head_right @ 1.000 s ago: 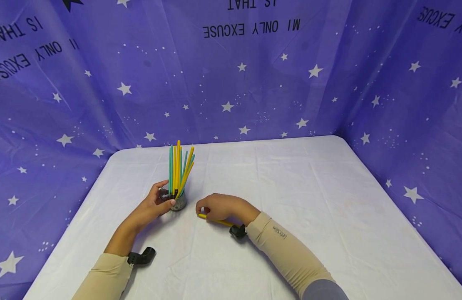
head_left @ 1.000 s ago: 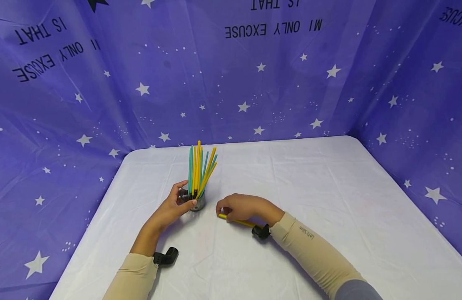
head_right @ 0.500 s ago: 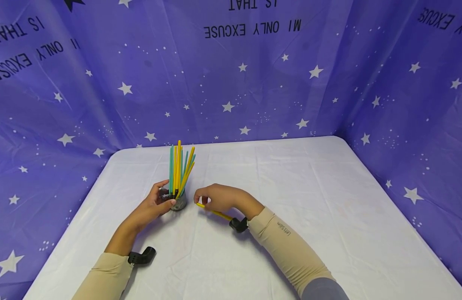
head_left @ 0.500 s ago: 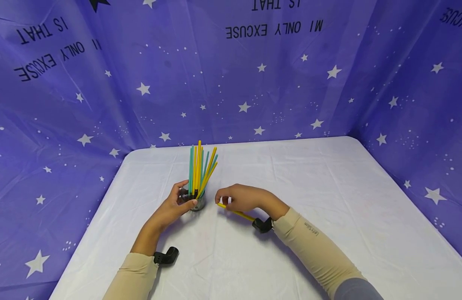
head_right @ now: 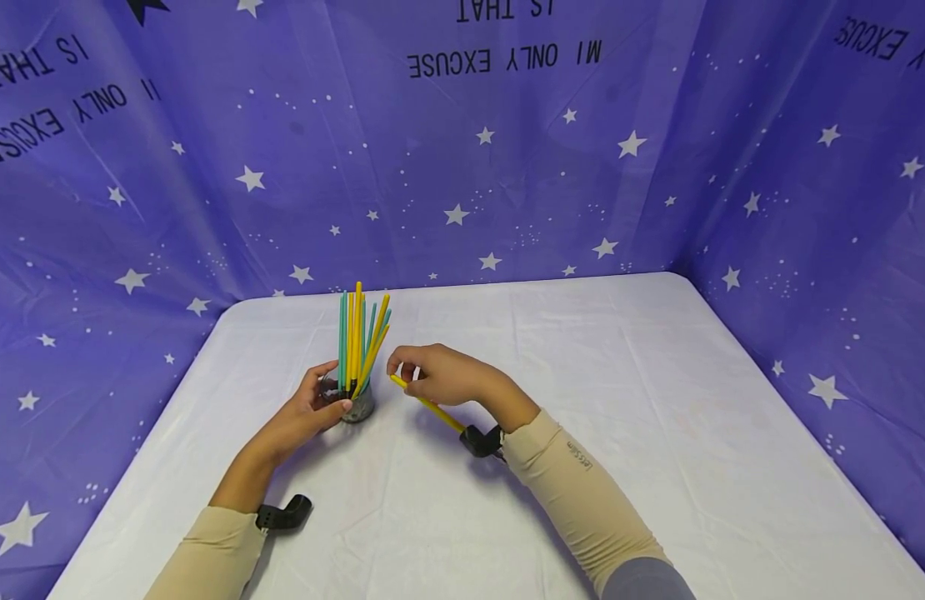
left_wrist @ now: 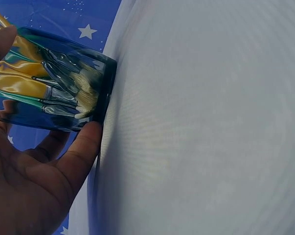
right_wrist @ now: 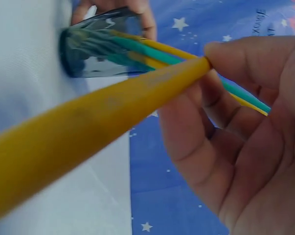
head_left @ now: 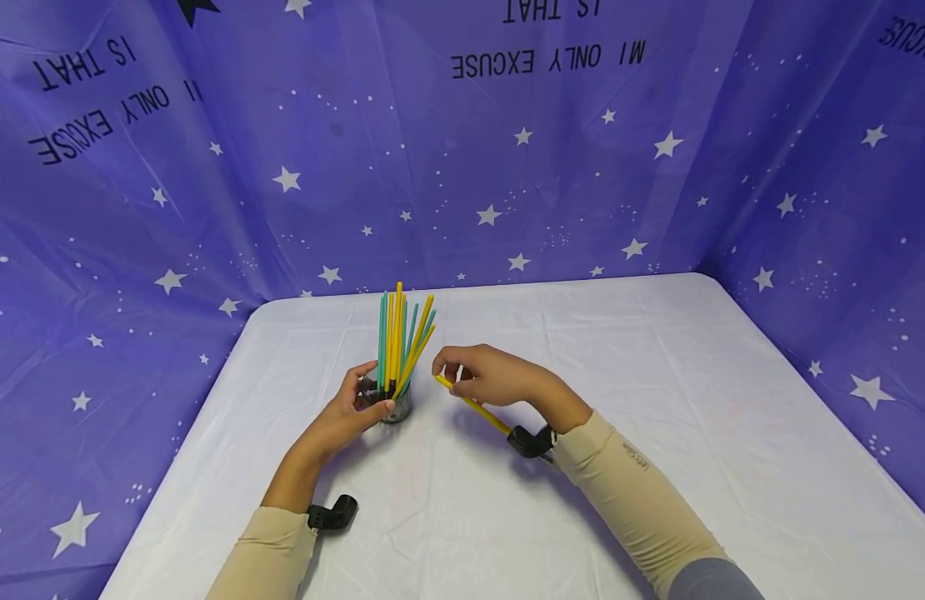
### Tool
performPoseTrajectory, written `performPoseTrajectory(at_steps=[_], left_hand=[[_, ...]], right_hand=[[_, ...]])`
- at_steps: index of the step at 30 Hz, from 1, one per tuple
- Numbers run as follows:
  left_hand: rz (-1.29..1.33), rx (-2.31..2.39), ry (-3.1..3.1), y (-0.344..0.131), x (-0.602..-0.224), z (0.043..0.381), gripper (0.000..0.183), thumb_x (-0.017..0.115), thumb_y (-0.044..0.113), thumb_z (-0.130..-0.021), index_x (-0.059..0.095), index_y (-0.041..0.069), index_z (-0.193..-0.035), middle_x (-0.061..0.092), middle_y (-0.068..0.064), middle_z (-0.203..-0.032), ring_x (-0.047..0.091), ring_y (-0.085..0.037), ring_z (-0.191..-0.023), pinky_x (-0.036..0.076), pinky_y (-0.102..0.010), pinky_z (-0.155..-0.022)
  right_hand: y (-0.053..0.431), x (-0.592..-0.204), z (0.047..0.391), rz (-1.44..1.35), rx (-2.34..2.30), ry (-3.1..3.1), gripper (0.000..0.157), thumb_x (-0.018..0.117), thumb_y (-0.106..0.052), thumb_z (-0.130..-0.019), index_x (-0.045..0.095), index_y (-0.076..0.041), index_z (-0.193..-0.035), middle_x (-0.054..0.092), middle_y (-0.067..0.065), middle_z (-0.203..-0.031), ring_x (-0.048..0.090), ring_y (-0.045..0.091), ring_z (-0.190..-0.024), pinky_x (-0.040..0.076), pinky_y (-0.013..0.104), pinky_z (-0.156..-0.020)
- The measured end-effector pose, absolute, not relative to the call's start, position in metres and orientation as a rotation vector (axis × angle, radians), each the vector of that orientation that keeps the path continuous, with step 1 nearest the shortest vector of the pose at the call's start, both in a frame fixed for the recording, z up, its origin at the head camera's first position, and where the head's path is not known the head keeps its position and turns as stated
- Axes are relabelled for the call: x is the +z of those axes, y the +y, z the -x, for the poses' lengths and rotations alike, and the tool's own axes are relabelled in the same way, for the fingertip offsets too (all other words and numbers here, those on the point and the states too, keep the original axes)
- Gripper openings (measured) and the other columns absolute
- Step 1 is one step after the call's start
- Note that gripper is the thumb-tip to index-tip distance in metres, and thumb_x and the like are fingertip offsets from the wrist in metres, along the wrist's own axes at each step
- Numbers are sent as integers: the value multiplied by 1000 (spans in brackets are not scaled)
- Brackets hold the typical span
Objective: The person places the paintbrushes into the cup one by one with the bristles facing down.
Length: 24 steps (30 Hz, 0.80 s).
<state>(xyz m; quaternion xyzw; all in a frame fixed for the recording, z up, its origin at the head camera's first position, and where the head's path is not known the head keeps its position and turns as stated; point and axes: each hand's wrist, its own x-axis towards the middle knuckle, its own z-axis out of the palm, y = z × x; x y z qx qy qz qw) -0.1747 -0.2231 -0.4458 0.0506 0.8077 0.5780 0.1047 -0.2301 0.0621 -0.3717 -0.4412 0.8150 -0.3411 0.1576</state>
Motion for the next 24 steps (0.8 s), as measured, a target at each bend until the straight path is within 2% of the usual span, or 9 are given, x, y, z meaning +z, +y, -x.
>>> performPoseTrajectory(at_steps=[5,13,19,24], left_hand=[[-147,1697,2374,-224,-446,175,81,70,25,-93,18,21,-154,39,-22,-141,49,-34,-122,40,-43,-98],[-153,1685,2382,-225,-446,174,80,70,25,-94,18,21,-155,39,-21,-141,49,-33,-120,40,-41,-97],[-153,1686,2383,-224,-446,174,80,70,26,-94,18,22,-154,39,-20,-140,49,-32,-119,40,-40,-97],[-158,1695,2379,-224,-445,174,80,70,25,-94,18,21,-154,39,-21,-140,50,-32,-118,41,-37,-95]], right_hand=[[66,-360,228,1201,-1165,2305,25,56,-2,-96,56,-12,-119,60,5,-98,63,17,-75,55,32,-63],[70,-354,226,1132,-1380,2344,25,58,-2,-97,55,-11,-120,58,7,-98,61,20,-78,56,35,-65],[70,-353,227,1064,-1535,2340,25,57,0,-97,54,-10,-120,53,8,-102,62,22,-88,56,45,-69],[68,-354,227,1005,-1682,2360,25,56,1,-97,52,-8,-120,53,10,-103,63,24,-87,56,40,-67]])
